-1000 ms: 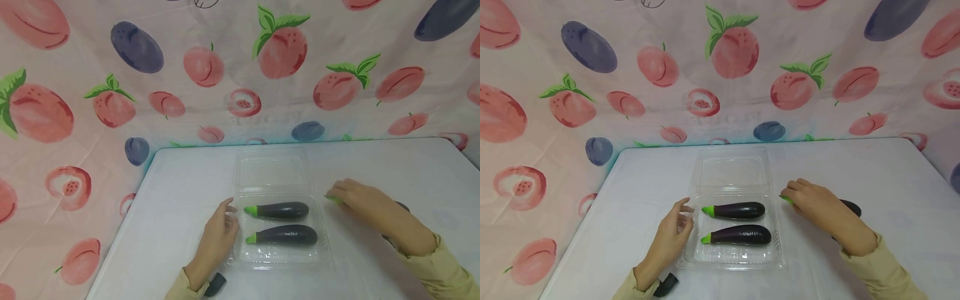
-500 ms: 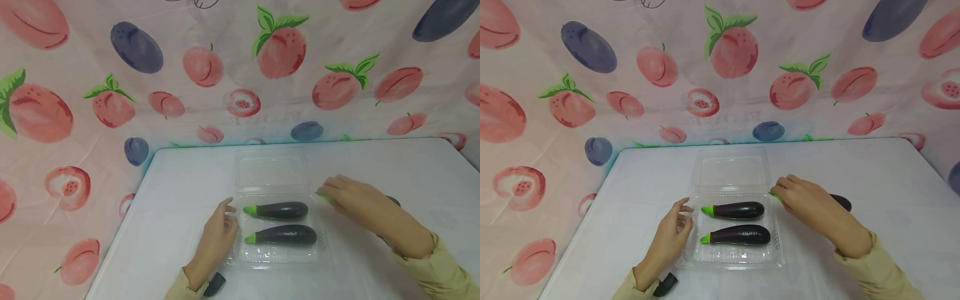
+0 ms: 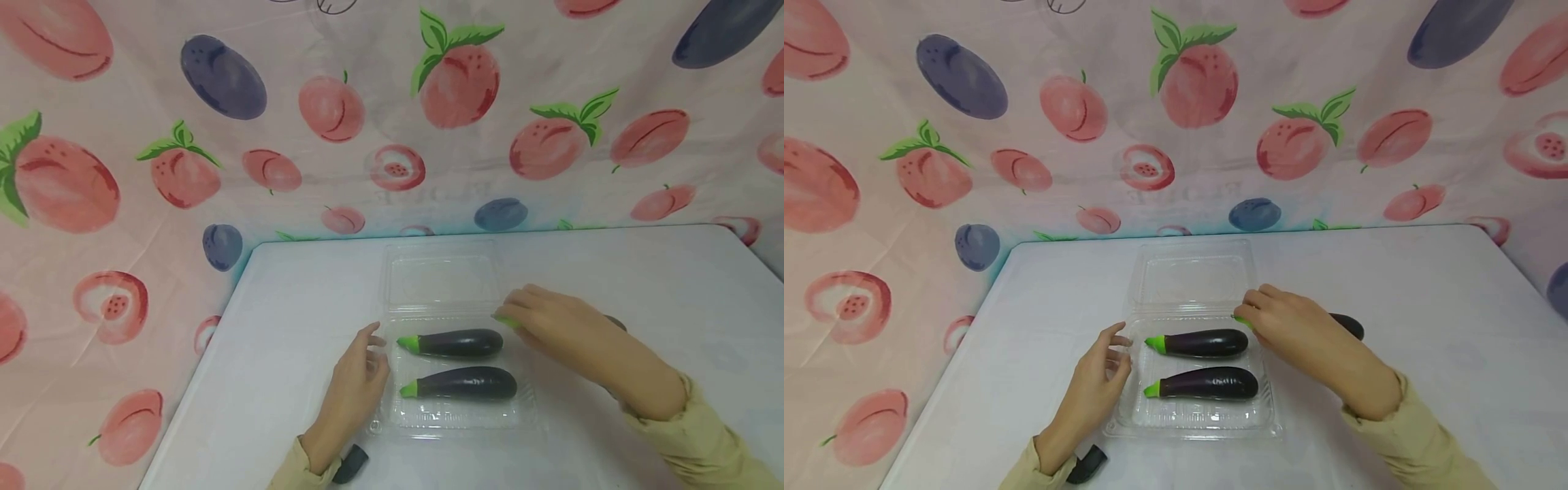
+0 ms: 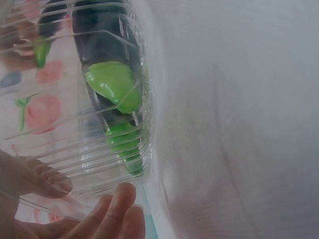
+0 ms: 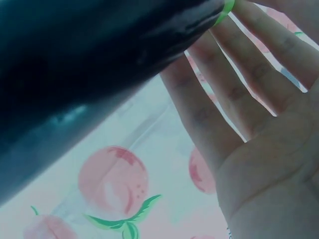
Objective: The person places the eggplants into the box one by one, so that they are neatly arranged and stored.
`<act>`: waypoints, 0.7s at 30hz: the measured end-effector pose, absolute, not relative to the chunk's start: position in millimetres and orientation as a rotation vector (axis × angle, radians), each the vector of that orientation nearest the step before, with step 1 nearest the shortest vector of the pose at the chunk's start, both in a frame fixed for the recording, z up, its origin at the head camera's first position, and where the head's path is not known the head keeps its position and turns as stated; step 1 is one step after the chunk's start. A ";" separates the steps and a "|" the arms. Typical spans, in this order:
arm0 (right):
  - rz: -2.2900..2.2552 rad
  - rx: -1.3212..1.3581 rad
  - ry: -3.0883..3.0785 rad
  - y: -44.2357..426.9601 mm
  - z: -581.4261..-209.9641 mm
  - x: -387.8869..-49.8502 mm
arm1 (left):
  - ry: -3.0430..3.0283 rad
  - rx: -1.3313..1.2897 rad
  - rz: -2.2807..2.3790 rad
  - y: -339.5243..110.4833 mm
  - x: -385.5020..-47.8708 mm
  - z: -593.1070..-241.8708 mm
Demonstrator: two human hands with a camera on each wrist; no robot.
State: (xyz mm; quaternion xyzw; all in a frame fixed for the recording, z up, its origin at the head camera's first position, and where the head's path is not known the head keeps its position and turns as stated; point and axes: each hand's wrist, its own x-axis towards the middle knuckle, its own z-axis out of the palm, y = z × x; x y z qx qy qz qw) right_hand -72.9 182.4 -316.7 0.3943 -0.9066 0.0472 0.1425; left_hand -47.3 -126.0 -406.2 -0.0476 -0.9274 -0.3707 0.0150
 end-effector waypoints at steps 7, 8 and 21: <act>0.148 1.130 -2.718 168.6 -307.9 -71.0 | -2.893 -0.146 -1.152 -125.9 -47.5 -405.4; 0.152 1.132 -2.725 166.7 -306.8 -70.9 | -2.894 -0.145 -1.152 -125.8 -47.6 -405.3; 0.145 1.259 -2.608 147.9 -305.8 -74.8 | -2.891 -0.153 -1.147 -125.6 -47.6 -404.8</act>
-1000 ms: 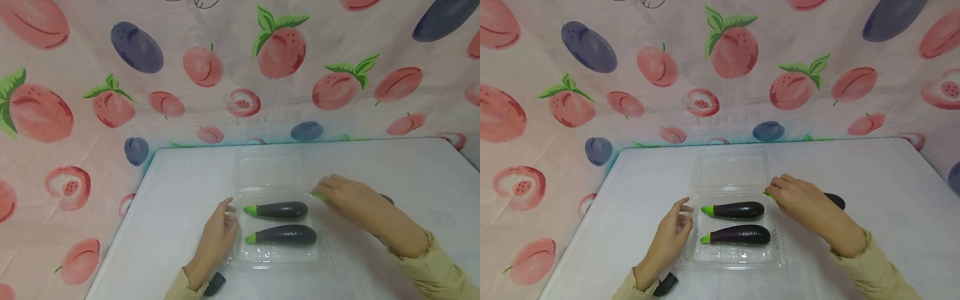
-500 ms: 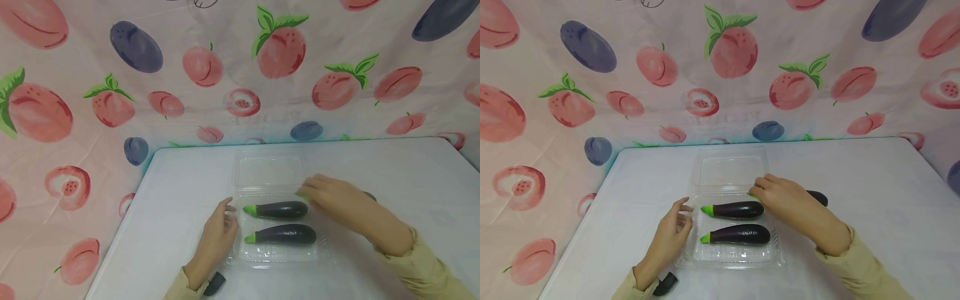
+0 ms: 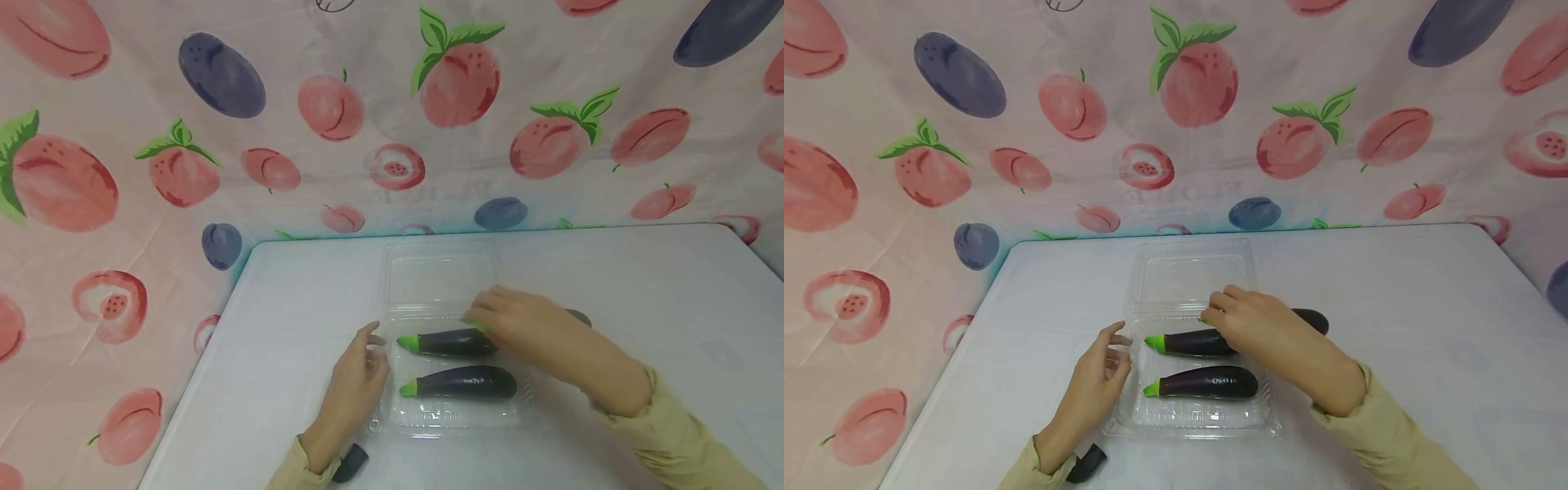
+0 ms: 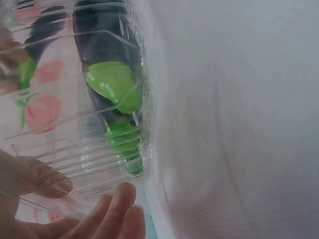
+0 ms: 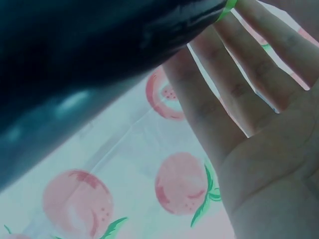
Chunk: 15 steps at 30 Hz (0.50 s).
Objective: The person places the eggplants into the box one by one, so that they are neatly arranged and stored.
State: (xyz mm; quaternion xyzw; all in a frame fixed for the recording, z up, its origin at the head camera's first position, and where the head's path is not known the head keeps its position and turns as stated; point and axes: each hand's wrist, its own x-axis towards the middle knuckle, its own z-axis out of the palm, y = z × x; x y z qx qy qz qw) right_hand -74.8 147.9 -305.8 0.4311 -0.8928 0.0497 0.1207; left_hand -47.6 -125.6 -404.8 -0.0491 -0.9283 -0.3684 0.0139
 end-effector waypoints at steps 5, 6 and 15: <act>0.140 1.303 -2.554 141.7 -305.3 -75.2 | -2.891 -0.147 -1.158 -125.8 -47.8 -405.0; 0.139 1.308 -2.550 140.2 -305.2 -75.1 | -2.891 -0.146 -1.161 -125.8 -47.9 -405.0; 0.104 1.345 -2.541 126.5 -310.4 -77.3 | -2.895 -0.136 -1.160 -125.7 -47.9 -405.4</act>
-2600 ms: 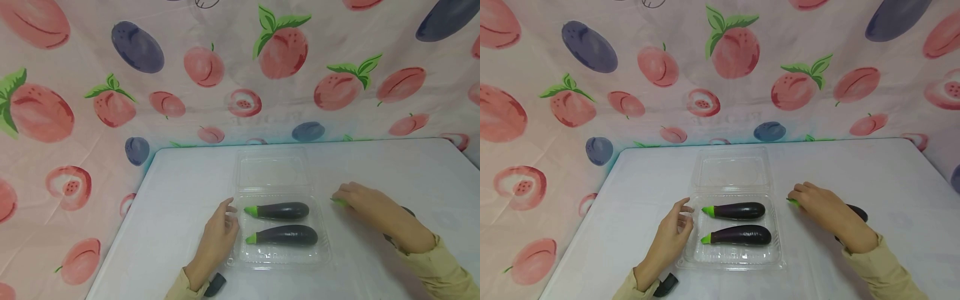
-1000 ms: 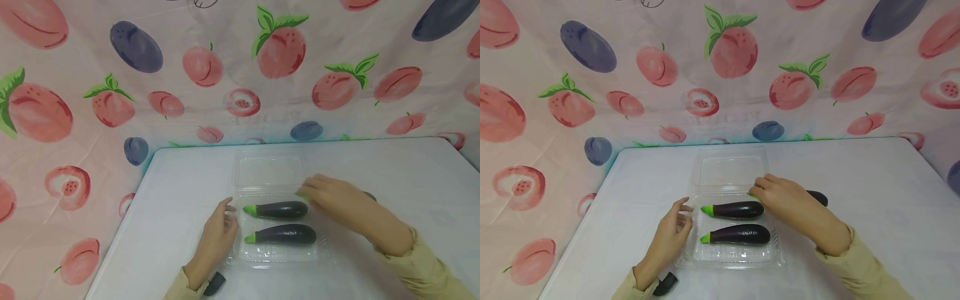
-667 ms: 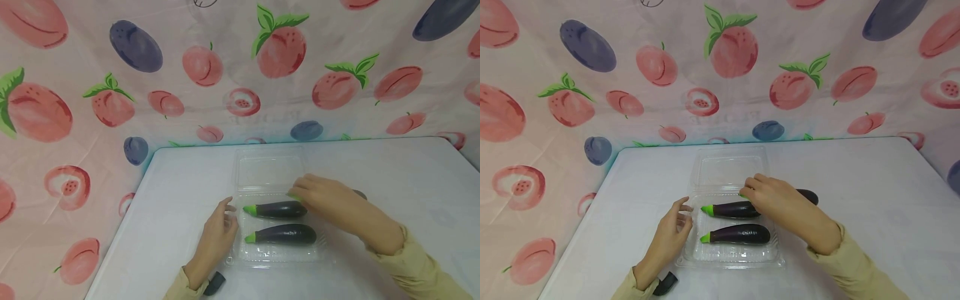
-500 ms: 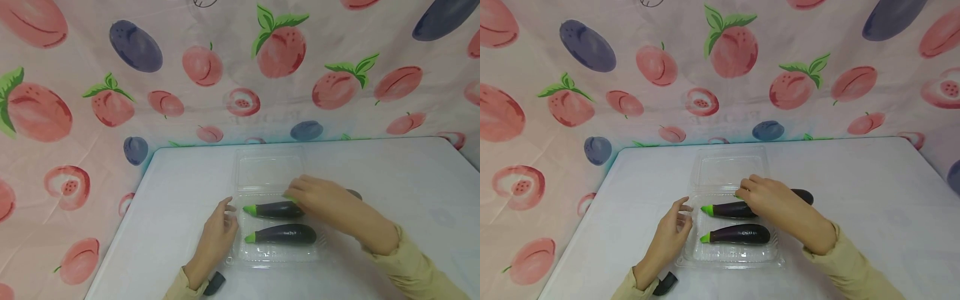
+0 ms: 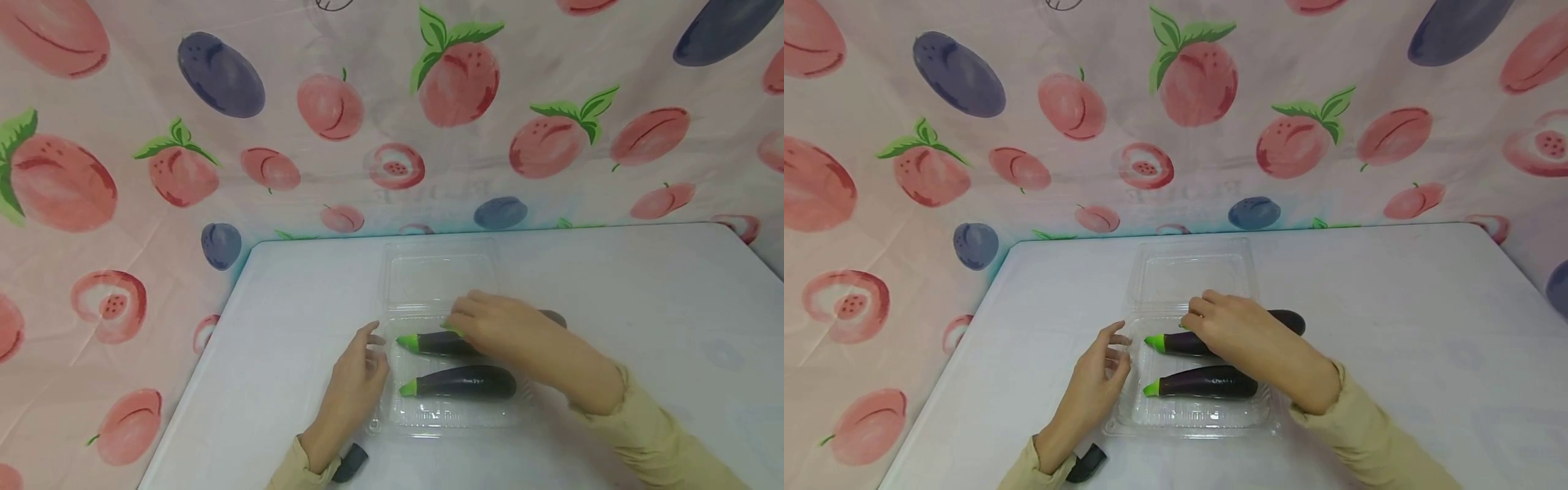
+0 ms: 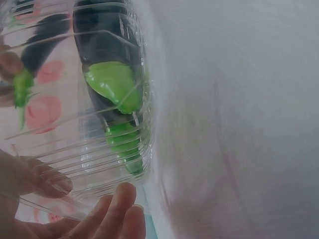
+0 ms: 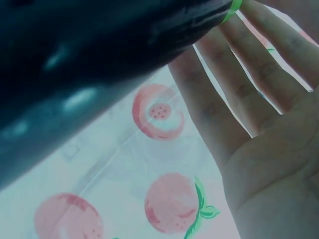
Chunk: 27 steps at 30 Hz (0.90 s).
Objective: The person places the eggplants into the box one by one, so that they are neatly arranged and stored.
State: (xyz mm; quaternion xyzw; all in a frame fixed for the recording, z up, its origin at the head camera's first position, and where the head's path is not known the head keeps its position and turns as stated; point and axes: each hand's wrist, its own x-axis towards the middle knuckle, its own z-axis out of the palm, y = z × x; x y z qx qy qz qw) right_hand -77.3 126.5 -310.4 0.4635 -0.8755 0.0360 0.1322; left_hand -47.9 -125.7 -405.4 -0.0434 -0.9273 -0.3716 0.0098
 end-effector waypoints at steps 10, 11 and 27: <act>0.083 1.373 -2.484 113.4 -315.6 -79.8 | -2.893 -0.144 -1.144 -126.2 -48.0 -406.5; 0.084 1.374 -2.473 112.0 -316.1 -79.8 | -2.893 -0.145 -1.141 -126.3 -48.0 -406.6; 0.071 1.403 -2.493 94.9 -322.9 -79.2 | -2.893 -0.161 -1.139 -126.8 -47.9 -406.2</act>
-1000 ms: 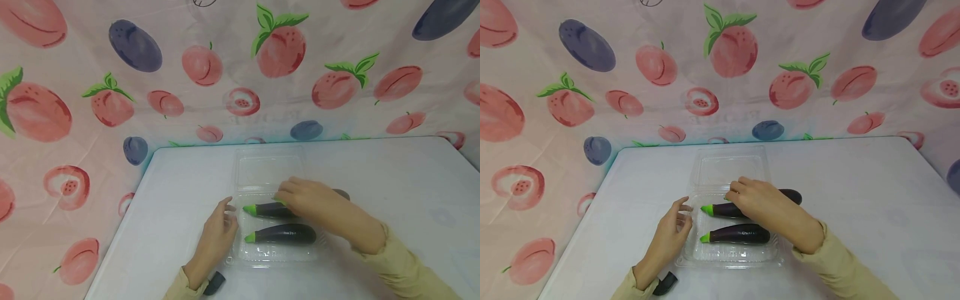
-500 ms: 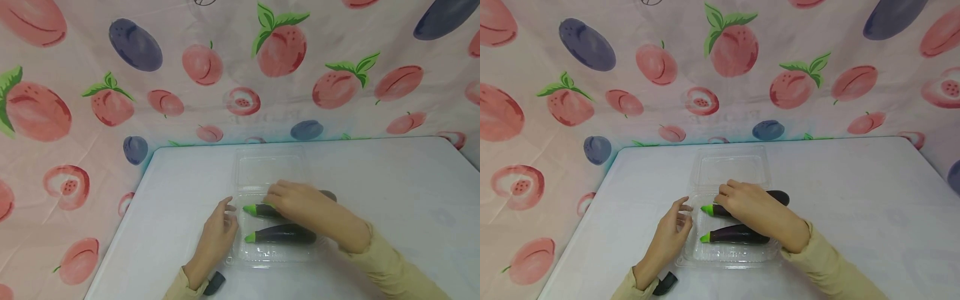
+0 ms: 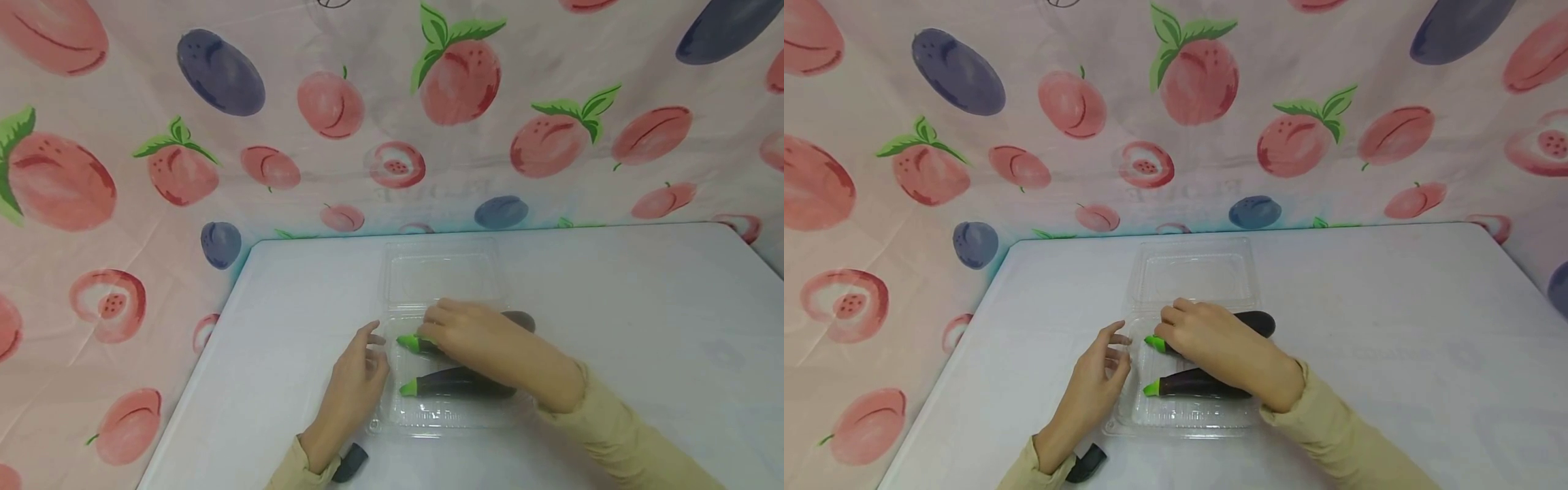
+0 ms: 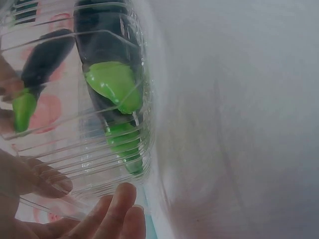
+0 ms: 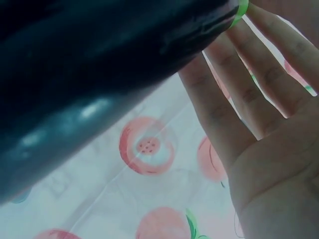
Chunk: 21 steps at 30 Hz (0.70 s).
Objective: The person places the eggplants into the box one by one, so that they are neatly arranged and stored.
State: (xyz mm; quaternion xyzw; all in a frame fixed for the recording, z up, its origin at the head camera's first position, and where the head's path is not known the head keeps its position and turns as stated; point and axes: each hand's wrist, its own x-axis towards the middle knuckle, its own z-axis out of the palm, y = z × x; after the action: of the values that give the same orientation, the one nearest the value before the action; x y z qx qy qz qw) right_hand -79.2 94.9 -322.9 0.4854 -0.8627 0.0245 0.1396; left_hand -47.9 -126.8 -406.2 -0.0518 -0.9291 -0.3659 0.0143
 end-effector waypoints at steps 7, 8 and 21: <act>0.065 1.419 -2.531 88.5 -323.3 -79.1 | -2.901 -0.152 -1.139 -127.0 -47.8 -406.0; 0.060 1.419 -2.527 87.7 -323.3 -78.9 | -2.901 -0.153 -1.138 -127.0 -47.9 -406.1; 0.044 1.451 -2.507 78.6 -333.1 -78.5 | -2.896 -0.162 -1.140 -127.1 -47.6 -406.7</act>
State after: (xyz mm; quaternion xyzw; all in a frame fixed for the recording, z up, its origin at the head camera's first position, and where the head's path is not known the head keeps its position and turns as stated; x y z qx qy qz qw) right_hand -78.5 78.6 -333.1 0.4972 -0.8589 0.0152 0.1218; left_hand -47.6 -127.1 -406.7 -0.0520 -0.9291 -0.3659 0.0124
